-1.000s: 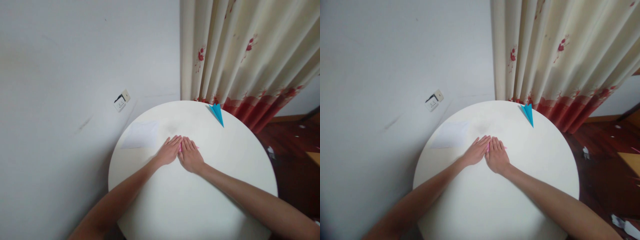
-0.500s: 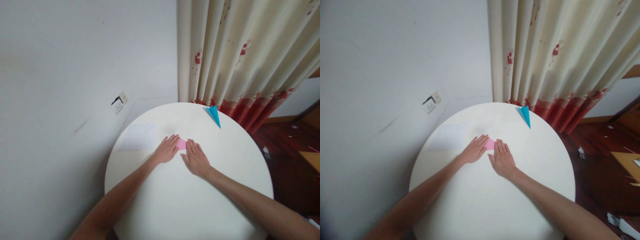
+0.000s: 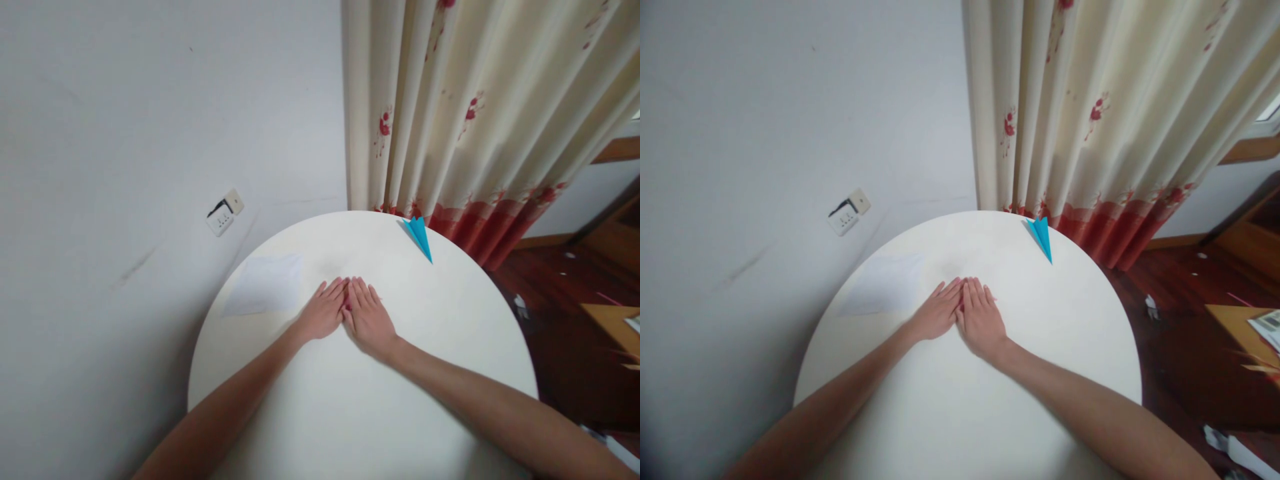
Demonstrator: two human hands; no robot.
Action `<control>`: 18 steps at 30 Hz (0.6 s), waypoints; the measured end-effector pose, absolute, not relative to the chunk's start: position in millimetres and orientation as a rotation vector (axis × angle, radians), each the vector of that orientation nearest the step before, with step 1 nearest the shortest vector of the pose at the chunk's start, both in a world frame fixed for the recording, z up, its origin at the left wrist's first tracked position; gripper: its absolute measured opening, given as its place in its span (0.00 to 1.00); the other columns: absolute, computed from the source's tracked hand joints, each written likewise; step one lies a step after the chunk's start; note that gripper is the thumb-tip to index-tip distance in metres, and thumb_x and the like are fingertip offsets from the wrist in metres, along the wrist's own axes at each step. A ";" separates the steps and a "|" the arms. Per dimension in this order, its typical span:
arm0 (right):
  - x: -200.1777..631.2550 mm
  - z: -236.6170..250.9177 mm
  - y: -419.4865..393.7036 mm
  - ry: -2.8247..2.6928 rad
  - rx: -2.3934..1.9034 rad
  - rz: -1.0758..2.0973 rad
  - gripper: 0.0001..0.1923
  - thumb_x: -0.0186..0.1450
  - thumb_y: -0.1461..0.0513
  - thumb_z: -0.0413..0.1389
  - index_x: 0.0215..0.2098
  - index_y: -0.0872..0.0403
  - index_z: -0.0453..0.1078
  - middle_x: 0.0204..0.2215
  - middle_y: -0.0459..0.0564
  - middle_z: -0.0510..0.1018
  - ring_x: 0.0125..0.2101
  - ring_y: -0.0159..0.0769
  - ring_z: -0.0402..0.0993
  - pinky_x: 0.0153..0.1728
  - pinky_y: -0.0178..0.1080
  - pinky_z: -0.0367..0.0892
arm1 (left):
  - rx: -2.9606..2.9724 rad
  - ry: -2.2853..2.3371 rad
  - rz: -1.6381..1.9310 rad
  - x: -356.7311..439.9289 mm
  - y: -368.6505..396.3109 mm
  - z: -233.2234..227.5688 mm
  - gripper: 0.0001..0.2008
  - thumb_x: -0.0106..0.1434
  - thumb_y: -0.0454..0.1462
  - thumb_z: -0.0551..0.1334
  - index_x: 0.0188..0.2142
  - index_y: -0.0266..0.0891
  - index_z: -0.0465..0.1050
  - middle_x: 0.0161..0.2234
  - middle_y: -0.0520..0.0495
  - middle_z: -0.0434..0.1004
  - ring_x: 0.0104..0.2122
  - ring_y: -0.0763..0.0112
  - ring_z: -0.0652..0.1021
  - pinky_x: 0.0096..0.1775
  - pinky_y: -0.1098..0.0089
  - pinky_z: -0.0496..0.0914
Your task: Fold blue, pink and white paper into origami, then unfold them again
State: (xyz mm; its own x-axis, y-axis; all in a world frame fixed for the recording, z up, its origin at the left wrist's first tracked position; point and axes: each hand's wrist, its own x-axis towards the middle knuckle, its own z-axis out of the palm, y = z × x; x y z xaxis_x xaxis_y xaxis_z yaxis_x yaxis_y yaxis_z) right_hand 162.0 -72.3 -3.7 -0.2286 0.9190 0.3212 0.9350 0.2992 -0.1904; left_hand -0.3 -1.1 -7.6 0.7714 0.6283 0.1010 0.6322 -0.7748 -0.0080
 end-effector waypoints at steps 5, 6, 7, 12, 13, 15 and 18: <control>163.9 -14.1 -67.7 -2.251 -1.689 0.049 0.34 0.76 0.52 0.35 0.69 0.69 0.50 0.69 0.64 0.53 0.70 0.48 0.45 0.68 0.50 0.43 | -2.926 -1.091 -0.187 0.5 -1.5 -10.2 0.27 0.75 0.40 0.40 0.71 0.38 0.46 0.71 0.44 0.49 0.70 0.65 0.50 0.67 0.56 0.48; 165.0 -14.9 -67.7 -2.261 -1.684 0.051 0.34 0.76 0.52 0.35 0.70 0.69 0.49 0.69 0.64 0.52 0.70 0.48 0.44 0.68 0.50 0.42 | -2.933 -1.097 -0.186 0.8 -1.6 -10.2 0.27 0.75 0.41 0.39 0.71 0.38 0.45 0.71 0.44 0.49 0.70 0.65 0.50 0.67 0.56 0.48; 165.8 -15.1 -67.9 -2.268 -1.683 0.052 0.34 0.76 0.52 0.35 0.70 0.69 0.49 0.70 0.64 0.51 0.70 0.48 0.43 0.68 0.51 0.42 | -2.940 -1.100 -0.182 0.9 -1.6 -10.1 0.27 0.76 0.42 0.39 0.71 0.38 0.45 0.71 0.44 0.49 0.70 0.65 0.50 0.67 0.56 0.48; 165.4 -13.2 -69.9 -2.277 -1.709 0.051 0.34 0.75 0.52 0.36 0.70 0.69 0.48 0.70 0.64 0.51 0.70 0.48 0.43 0.68 0.51 0.42 | -2.938 -1.087 -0.180 -2.4 -4.2 -8.6 0.28 0.76 0.42 0.38 0.71 0.37 0.44 0.71 0.43 0.48 0.71 0.66 0.48 0.67 0.54 0.48; 165.6 -12.7 -70.6 -2.280 -1.710 0.048 0.34 0.75 0.53 0.37 0.70 0.69 0.48 0.70 0.64 0.51 0.70 0.48 0.43 0.68 0.51 0.42 | -2.935 -1.081 -0.182 -4.5 -5.5 -8.3 0.28 0.76 0.42 0.39 0.71 0.37 0.43 0.71 0.43 0.48 0.71 0.66 0.48 0.67 0.54 0.48; 166.6 -12.2 -72.0 -2.299 -1.697 0.048 0.35 0.75 0.52 0.37 0.70 0.70 0.48 0.70 0.64 0.50 0.70 0.48 0.43 0.68 0.51 0.42 | -2.937 -1.057 -0.180 -10.6 -8.9 -7.3 0.28 0.76 0.42 0.40 0.71 0.37 0.42 0.71 0.43 0.48 0.71 0.67 0.47 0.67 0.55 0.47; 169.1 -12.5 -73.5 -2.335 -1.673 0.055 0.36 0.74 0.51 0.39 0.70 0.70 0.48 0.70 0.65 0.50 0.70 0.49 0.42 0.68 0.51 0.42 | -2.944 -1.025 -0.176 -23.3 -15.9 -5.1 0.28 0.76 0.43 0.40 0.72 0.38 0.41 0.71 0.43 0.47 0.71 0.67 0.48 0.67 0.55 0.47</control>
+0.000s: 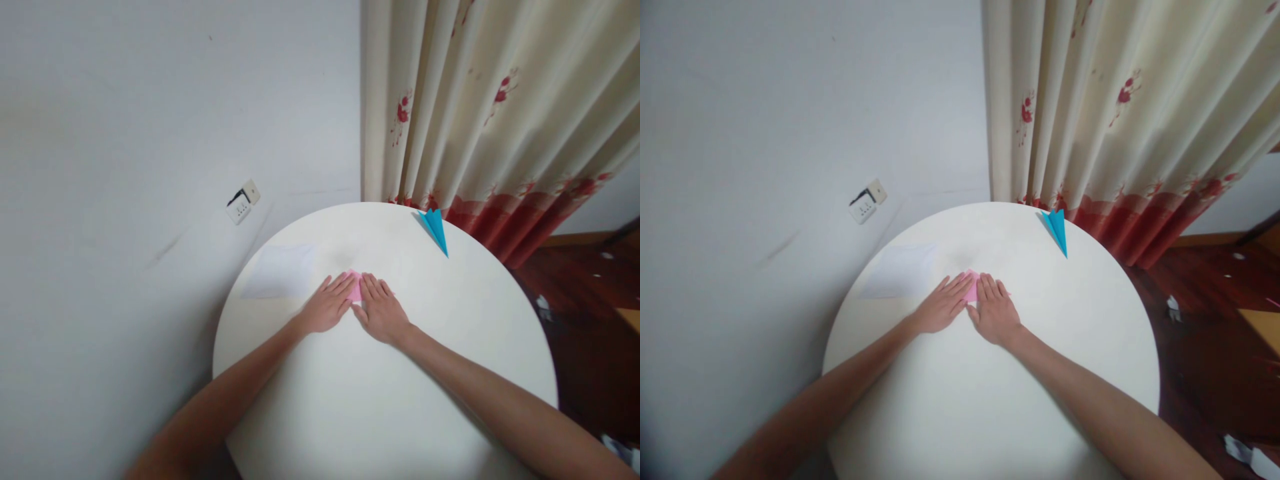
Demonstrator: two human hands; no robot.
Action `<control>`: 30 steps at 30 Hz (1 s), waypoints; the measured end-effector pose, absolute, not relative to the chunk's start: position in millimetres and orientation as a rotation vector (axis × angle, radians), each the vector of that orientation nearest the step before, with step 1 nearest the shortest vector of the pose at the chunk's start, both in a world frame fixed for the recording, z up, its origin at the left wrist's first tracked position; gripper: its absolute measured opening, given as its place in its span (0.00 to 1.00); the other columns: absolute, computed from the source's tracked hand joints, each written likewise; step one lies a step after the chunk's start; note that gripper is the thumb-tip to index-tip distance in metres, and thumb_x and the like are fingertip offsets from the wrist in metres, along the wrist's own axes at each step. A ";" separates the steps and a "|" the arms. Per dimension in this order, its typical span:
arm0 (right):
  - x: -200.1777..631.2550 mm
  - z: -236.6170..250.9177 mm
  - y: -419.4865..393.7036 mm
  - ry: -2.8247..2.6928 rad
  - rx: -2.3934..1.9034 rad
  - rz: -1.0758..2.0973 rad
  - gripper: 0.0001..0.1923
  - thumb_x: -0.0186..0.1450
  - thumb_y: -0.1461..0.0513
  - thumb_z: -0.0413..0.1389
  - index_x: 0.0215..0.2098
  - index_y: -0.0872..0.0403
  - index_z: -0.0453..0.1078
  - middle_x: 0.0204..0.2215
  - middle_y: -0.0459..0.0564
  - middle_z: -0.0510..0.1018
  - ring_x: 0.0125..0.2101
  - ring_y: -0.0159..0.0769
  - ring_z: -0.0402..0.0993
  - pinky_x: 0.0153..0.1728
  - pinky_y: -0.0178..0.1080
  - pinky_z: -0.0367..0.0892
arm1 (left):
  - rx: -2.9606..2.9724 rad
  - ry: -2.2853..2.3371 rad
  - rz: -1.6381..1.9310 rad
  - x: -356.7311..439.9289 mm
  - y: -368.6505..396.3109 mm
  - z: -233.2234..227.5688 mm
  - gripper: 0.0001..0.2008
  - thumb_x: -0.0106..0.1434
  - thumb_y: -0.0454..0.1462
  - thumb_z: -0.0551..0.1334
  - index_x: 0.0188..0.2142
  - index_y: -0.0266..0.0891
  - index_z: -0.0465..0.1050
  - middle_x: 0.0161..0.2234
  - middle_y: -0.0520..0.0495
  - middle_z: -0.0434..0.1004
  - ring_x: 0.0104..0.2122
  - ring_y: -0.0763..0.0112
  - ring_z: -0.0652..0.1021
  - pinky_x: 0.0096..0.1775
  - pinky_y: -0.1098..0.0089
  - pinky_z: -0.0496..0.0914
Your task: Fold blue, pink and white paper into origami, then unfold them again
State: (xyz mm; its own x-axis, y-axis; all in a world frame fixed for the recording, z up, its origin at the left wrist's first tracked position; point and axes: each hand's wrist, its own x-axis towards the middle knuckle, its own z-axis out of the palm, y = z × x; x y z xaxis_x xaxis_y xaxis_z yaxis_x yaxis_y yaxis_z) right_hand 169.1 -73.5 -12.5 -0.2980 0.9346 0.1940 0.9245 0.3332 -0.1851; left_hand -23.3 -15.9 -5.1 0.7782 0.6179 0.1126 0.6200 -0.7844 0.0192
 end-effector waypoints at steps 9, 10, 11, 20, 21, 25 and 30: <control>168.5 -13.6 -74.5 -2.329 -1.689 0.038 0.34 0.73 0.54 0.41 0.69 0.71 0.50 0.70 0.66 0.49 0.70 0.50 0.42 0.68 0.51 0.42 | -2.953 -1.126 -0.113 -66.6 -49.8 -3.1 0.30 0.74 0.45 0.47 0.71 0.43 0.43 0.71 0.45 0.49 0.70 0.60 0.49 0.67 0.51 0.48; 168.5 -13.7 -74.6 -2.329 -1.688 0.035 0.34 0.73 0.54 0.41 0.69 0.71 0.50 0.70 0.66 0.49 0.70 0.50 0.42 0.68 0.51 0.42 | -2.952 -1.138 -0.106 -71.1 -53.9 -3.1 0.30 0.74 0.44 0.48 0.72 0.43 0.42 0.71 0.45 0.49 0.70 0.60 0.49 0.67 0.51 0.49; 168.5 -13.9 -74.7 -2.329 -1.687 0.032 0.34 0.73 0.54 0.41 0.69 0.72 0.50 0.70 0.66 0.49 0.70 0.50 0.42 0.68 0.51 0.42 | -2.950 -1.146 -0.102 -75.3 -57.8 -3.0 0.30 0.74 0.44 0.48 0.72 0.43 0.42 0.71 0.45 0.49 0.70 0.60 0.49 0.67 0.51 0.49; 169.2 -15.1 -74.0 -2.322 -1.679 0.006 0.33 0.73 0.56 0.41 0.69 0.71 0.51 0.69 0.66 0.50 0.70 0.50 0.43 0.67 0.51 0.43 | -2.958 -1.238 -0.172 -78.1 -67.2 0.5 0.32 0.74 0.44 0.50 0.71 0.37 0.41 0.70 0.37 0.49 0.69 0.60 0.53 0.67 0.53 0.53; 168.9 -15.0 -73.9 -2.320 -1.679 0.007 0.33 0.73 0.56 0.41 0.69 0.71 0.51 0.69 0.66 0.50 0.70 0.50 0.43 0.67 0.51 0.43 | -2.961 -1.265 -0.215 -72.1 -62.6 2.7 0.33 0.73 0.45 0.51 0.71 0.36 0.42 0.70 0.35 0.50 0.69 0.60 0.54 0.66 0.55 0.55; 168.6 -14.3 -73.0 -2.288 -1.722 0.038 0.34 0.73 0.54 0.43 0.69 0.71 0.50 0.70 0.66 0.50 0.70 0.50 0.43 0.67 0.52 0.43 | -2.979 -1.260 -0.354 -38.8 -32.5 14.8 0.33 0.71 0.48 0.54 0.69 0.35 0.50 0.68 0.36 0.57 0.67 0.61 0.60 0.66 0.60 0.58; 175.9 -11.5 -70.9 -2.262 -1.751 0.125 0.35 0.72 0.54 0.44 0.69 0.70 0.50 0.70 0.65 0.50 0.70 0.50 0.44 0.67 0.51 0.44 | -3.070 -1.154 -0.311 -11.8 -1.0 18.5 0.31 0.69 0.50 0.58 0.66 0.39 0.58 0.65 0.40 0.63 0.64 0.62 0.65 0.64 0.62 0.60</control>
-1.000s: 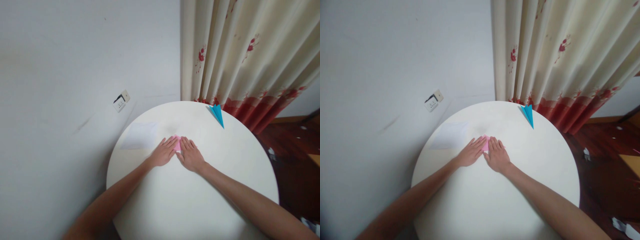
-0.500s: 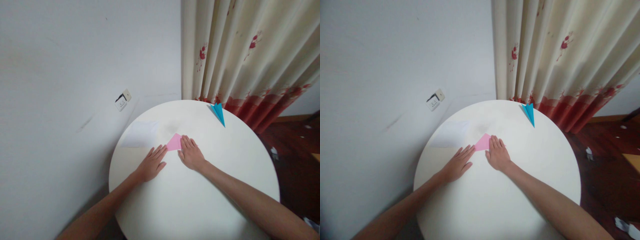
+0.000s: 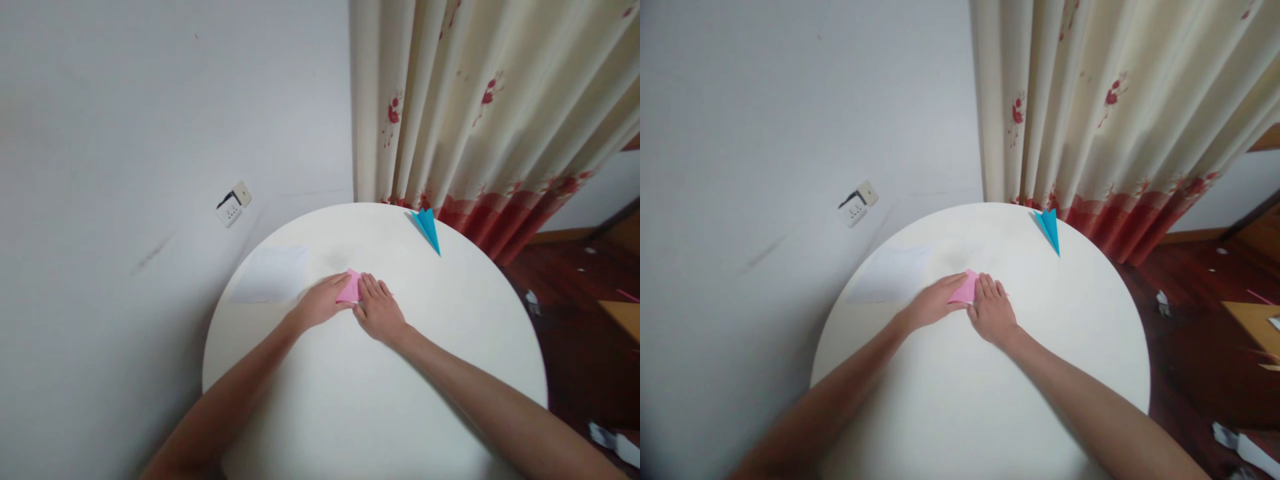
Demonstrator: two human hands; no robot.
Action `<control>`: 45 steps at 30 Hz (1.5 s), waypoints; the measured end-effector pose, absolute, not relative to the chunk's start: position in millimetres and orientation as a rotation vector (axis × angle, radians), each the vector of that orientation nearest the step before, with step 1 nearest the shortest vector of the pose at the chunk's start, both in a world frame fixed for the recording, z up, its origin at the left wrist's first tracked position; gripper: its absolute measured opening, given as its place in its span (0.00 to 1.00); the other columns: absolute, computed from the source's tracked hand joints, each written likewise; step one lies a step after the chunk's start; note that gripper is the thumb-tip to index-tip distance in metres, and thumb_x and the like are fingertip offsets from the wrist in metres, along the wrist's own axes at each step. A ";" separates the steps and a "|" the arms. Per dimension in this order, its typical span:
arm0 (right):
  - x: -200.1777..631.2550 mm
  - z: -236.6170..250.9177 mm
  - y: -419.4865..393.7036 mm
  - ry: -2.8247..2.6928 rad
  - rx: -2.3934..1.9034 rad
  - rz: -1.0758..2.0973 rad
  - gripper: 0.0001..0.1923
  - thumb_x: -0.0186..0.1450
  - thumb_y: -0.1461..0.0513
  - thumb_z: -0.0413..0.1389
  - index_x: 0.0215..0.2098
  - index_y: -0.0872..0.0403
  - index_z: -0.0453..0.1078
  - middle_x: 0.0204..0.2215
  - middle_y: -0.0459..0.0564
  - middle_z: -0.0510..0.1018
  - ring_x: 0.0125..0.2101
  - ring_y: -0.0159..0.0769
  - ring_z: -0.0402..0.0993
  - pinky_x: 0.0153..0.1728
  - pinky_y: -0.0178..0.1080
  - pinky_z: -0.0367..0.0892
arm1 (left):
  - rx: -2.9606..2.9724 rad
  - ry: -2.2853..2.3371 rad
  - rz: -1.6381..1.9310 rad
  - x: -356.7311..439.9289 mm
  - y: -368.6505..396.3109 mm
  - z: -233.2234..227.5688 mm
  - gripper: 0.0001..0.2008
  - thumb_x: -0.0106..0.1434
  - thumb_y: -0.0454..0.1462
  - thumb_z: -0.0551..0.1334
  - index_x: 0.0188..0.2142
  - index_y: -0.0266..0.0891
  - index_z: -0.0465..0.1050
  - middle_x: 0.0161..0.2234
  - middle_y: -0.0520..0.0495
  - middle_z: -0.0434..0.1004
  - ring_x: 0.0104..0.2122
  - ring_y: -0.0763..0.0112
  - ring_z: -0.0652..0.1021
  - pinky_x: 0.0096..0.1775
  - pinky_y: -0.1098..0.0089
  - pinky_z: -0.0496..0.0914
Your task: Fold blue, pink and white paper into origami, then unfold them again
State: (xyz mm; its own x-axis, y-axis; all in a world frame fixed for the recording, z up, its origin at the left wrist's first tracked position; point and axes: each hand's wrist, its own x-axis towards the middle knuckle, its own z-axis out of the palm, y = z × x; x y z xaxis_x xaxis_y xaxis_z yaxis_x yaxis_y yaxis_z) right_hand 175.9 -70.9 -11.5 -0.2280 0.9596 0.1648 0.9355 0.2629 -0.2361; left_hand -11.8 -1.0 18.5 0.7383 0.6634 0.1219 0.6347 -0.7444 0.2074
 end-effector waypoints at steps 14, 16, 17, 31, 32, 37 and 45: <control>195.9 -12.3 -60.3 -2.264 -1.606 0.319 0.32 0.70 0.58 0.51 0.68 0.65 0.55 0.69 0.63 0.55 0.69 0.47 0.49 0.67 0.51 0.47 | 2.742 1.046 0.367 -11.7 -11.1 -3.5 0.25 0.72 0.36 0.53 0.67 0.36 0.56 0.66 0.39 0.61 0.66 0.64 0.63 0.66 0.62 0.59; 196.4 -11.8 -60.7 -2.261 -1.598 0.329 0.32 0.70 0.58 0.51 0.68 0.65 0.55 0.68 0.64 0.55 0.69 0.48 0.49 0.67 0.52 0.48 | 2.733 1.040 0.389 -12.2 -10.7 -4.1 0.26 0.71 0.34 0.53 0.67 0.38 0.56 0.67 0.40 0.60 0.66 0.64 0.63 0.66 0.61 0.59; 196.6 -11.2 -61.0 -2.259 -1.595 0.334 0.31 0.70 0.59 0.51 0.68 0.65 0.56 0.68 0.64 0.56 0.69 0.48 0.49 0.67 0.52 0.48 | 2.735 1.037 0.398 -12.3 -10.8 -4.1 0.26 0.71 0.34 0.53 0.67 0.38 0.55 0.67 0.40 0.59 0.66 0.64 0.62 0.66 0.61 0.60; 196.6 -4.2 -63.4 -2.210 -1.551 0.337 0.27 0.70 0.60 0.51 0.66 0.61 0.61 0.66 0.64 0.61 0.67 0.48 0.55 0.66 0.53 0.52 | 2.918 1.040 0.365 -8.2 -12.8 -2.7 0.23 0.72 0.31 0.49 0.65 0.32 0.59 0.66 0.36 0.60 0.66 0.63 0.62 0.66 0.62 0.59; 196.5 -4.3 -63.4 -2.198 -1.549 0.332 0.27 0.70 0.60 0.51 0.65 0.61 0.61 0.66 0.64 0.62 0.66 0.48 0.55 0.66 0.53 0.53 | 2.921 1.044 0.364 -8.1 -13.2 -2.5 0.23 0.71 0.30 0.49 0.65 0.32 0.59 0.66 0.36 0.60 0.66 0.63 0.62 0.66 0.62 0.59; 196.0 -0.4 -64.4 -2.114 -1.550 0.296 0.24 0.70 0.63 0.50 0.63 0.60 0.65 0.62 0.63 0.68 0.63 0.46 0.63 0.64 0.49 0.58 | 2.927 1.074 0.399 -6.9 -14.1 0.3 0.26 0.70 0.28 0.49 0.67 0.34 0.56 0.66 0.37 0.60 0.66 0.63 0.62 0.66 0.61 0.59; 196.1 16.7 -71.5 -2.014 -1.633 0.308 0.18 0.70 0.66 0.49 0.56 0.53 0.71 0.55 0.54 0.77 0.53 0.41 0.74 0.55 0.41 0.68 | 2.864 1.138 0.464 -2.4 -18.5 4.6 0.26 0.71 0.28 0.48 0.67 0.36 0.57 0.66 0.38 0.61 0.66 0.65 0.63 0.65 0.62 0.61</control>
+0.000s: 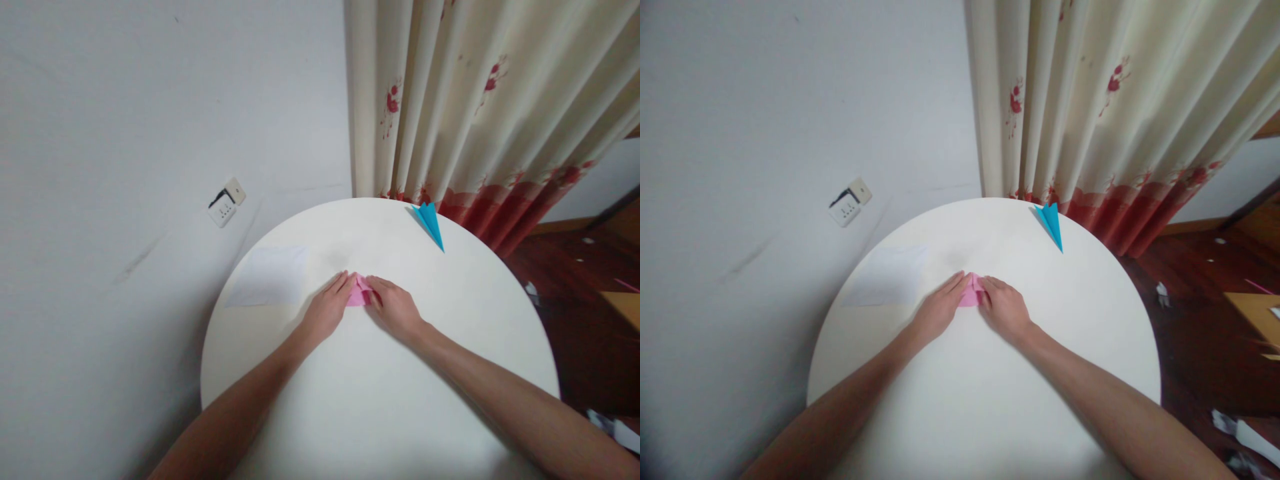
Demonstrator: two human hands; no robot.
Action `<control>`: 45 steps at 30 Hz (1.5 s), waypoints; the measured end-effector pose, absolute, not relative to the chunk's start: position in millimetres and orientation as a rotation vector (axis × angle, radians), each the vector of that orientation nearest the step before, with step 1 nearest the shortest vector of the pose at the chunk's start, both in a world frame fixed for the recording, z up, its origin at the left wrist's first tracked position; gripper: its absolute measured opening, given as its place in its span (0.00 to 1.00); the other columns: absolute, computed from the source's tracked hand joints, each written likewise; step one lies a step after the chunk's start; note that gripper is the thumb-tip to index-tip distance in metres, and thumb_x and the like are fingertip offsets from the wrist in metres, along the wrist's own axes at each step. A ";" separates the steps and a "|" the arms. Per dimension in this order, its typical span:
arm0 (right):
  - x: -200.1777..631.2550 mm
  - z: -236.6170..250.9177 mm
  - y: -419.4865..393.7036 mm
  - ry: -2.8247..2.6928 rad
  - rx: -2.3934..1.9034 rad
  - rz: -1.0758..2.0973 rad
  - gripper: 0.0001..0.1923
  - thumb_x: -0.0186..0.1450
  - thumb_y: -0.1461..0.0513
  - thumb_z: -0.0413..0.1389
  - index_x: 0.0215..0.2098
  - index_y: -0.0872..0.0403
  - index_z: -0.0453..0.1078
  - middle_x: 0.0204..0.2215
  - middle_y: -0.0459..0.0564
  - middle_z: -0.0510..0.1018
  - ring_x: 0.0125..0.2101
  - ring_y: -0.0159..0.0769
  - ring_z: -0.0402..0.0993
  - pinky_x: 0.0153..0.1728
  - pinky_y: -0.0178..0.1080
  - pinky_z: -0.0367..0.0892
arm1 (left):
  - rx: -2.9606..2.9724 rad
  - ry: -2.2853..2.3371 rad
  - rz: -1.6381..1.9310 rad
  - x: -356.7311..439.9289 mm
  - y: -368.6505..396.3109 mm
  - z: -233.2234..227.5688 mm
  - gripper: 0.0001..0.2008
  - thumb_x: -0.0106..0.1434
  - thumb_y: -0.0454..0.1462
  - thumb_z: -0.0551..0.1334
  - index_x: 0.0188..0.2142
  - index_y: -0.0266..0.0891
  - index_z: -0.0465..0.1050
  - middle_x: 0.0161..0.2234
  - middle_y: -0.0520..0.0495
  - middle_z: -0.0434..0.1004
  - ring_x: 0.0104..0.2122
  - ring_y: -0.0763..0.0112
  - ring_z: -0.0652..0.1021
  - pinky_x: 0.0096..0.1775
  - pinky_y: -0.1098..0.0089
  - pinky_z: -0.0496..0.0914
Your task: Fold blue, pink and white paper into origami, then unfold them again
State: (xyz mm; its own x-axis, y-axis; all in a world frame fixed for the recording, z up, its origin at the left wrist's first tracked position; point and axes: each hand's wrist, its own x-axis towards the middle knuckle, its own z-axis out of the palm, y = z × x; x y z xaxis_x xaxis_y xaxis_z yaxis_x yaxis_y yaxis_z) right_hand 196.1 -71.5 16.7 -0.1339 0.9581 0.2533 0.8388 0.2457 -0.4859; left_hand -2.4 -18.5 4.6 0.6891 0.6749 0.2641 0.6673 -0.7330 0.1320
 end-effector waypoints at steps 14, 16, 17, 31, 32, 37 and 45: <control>192.9 13.1 -71.6 -1.991 -1.670 0.274 0.23 0.73 0.63 0.45 0.65 0.52 0.63 0.60 0.55 0.72 0.54 0.45 0.75 0.52 0.44 0.72 | 2.555 1.192 0.616 8.1 -24.3 11.9 0.23 0.74 0.35 0.47 0.66 0.34 0.57 0.64 0.37 0.66 0.62 0.64 0.70 0.62 0.61 0.65; 191.0 13.1 -72.6 -1.974 -1.649 0.282 0.24 0.73 0.64 0.45 0.66 0.53 0.61 0.60 0.55 0.72 0.54 0.44 0.75 0.52 0.43 0.72 | 2.504 1.201 0.646 8.8 -24.4 12.3 0.23 0.75 0.36 0.46 0.66 0.32 0.56 0.64 0.35 0.65 0.62 0.62 0.70 0.62 0.60 0.65; 190.3 13.0 -73.1 -1.962 -1.637 0.287 0.25 0.72 0.65 0.44 0.66 0.53 0.61 0.60 0.55 0.72 0.53 0.43 0.75 0.52 0.43 0.72 | 2.482 1.197 0.661 8.9 -24.1 11.9 0.24 0.75 0.37 0.46 0.67 0.31 0.56 0.63 0.35 0.65 0.62 0.62 0.70 0.62 0.60 0.65; 189.5 11.3 -75.7 -1.894 -1.577 0.347 0.26 0.69 0.66 0.45 0.65 0.56 0.61 0.55 0.57 0.77 0.48 0.43 0.78 0.51 0.42 0.71 | 2.283 1.286 0.783 3.0 -17.2 0.2 0.29 0.63 0.26 0.57 0.64 0.35 0.63 0.60 0.39 0.70 0.58 0.58 0.74 0.61 0.56 0.67; 189.1 11.0 -76.0 -1.885 -1.570 0.348 0.27 0.69 0.66 0.45 0.65 0.56 0.61 0.55 0.57 0.77 0.48 0.43 0.78 0.50 0.43 0.71 | 2.278 1.291 0.794 2.8 -16.9 0.8 0.27 0.64 0.27 0.56 0.63 0.35 0.65 0.60 0.39 0.71 0.58 0.58 0.74 0.61 0.56 0.67; 188.6 10.9 -77.6 -1.797 -1.531 0.380 0.30 0.66 0.67 0.47 0.67 0.55 0.59 0.55 0.56 0.76 0.48 0.43 0.78 0.51 0.43 0.72 | 2.228 1.271 0.876 3.1 -17.3 3.7 0.21 0.69 0.30 0.53 0.59 0.35 0.71 0.57 0.41 0.75 0.55 0.60 0.76 0.59 0.58 0.69; 184.3 12.7 -80.6 -1.868 -1.313 0.421 0.37 0.61 0.71 0.49 0.69 0.53 0.55 0.65 0.54 0.64 0.64 0.43 0.62 0.63 0.49 0.61 | 2.007 1.282 0.908 6.8 -21.5 13.7 0.16 0.68 0.33 0.54 0.50 0.36 0.77 0.44 0.42 0.83 0.44 0.58 0.81 0.51 0.60 0.73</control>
State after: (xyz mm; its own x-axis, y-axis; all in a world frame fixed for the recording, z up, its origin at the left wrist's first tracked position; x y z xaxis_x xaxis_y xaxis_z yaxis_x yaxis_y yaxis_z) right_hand 184.3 -80.6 12.7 -0.1443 0.8981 0.4154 0.6328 0.4065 -0.6590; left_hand 6.8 -21.5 13.7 0.3050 0.9237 0.2320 0.5258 -0.3664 0.7676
